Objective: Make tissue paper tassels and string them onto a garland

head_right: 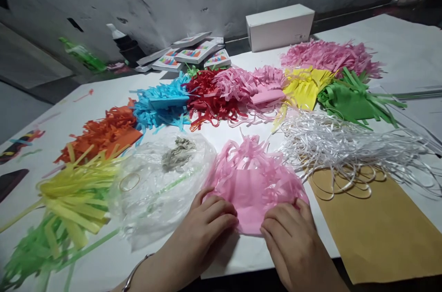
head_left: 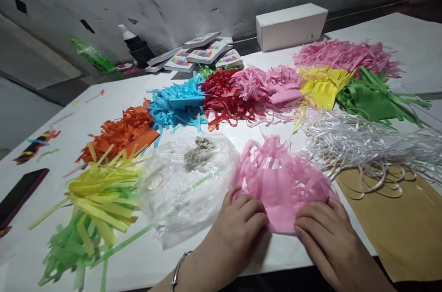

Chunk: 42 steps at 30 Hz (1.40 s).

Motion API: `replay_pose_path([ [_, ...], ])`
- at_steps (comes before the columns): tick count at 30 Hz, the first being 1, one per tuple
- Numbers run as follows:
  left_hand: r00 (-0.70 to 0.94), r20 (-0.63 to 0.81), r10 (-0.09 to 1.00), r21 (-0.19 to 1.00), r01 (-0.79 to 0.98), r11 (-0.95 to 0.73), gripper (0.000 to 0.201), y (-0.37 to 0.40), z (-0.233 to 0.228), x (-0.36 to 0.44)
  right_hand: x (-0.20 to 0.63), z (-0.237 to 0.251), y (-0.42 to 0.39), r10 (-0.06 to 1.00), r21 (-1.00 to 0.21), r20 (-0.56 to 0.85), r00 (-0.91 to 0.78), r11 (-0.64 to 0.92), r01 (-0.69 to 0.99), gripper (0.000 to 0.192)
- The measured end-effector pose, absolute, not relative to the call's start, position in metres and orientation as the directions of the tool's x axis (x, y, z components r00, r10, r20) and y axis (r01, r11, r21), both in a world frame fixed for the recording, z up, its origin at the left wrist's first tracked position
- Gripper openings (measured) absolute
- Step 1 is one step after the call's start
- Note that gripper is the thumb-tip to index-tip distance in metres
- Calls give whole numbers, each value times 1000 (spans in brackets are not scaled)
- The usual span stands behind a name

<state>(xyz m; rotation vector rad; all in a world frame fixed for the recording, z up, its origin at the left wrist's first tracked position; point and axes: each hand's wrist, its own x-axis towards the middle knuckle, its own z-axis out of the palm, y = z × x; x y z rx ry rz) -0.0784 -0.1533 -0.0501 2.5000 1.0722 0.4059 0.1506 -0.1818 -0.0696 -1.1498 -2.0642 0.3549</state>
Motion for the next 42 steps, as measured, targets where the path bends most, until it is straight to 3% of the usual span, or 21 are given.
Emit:
replay_pose_path([
  [12, 650, 130, 749, 444, 637, -630, 19, -153, -56, -78, 141, -76, -182, 815, -510, 505, -283, 546, 665, 20],
  [19, 680, 289, 673, 342, 583, -737, 15, -157, -54, -72, 137, -84, -186, 694, -273, 617, -370, 630, 727, 25],
  [22, 695, 257, 672, 304, 602, -739, 17, -155, -53, -72, 136, -86, -184, 613, -208, 630, -477, 725, 656, 31],
  [26, 673, 148, 725, 367, 643, -672, 8, -152, -45, -79, 141, -90, -182, 592, -169, 597, -542, 752, 637, 33],
  [28, 667, 106, 737, 404, 649, -645, 22, -151, -39, -82, 144, -91, -182, 591, -141, 573, -567, 753, 643, 33],
  [30, 654, 108, 749, 413, 655, -632, 23, -151, -35, -81, 146, -90, -182, 577, -119, 587, -568, 755, 644, 31],
  [34, 632, 149, 761, 354, 684, -638, 3, -149, -39, -75, 146, -89, -181, 583, -151, 607, -541, 752, 641, 33],
  [37, 633, 138, 761, 269, 716, -644, 15, -145, -45, -74, 148, -89, -179, 624, -199, 583, -521, 731, 653, 36],
  [42, 646, 146, 749, 170, 730, -662, 20, -146, -47, -88, 155, -87, -176, 603, -165, 570, -558, 749, 641, 33],
])
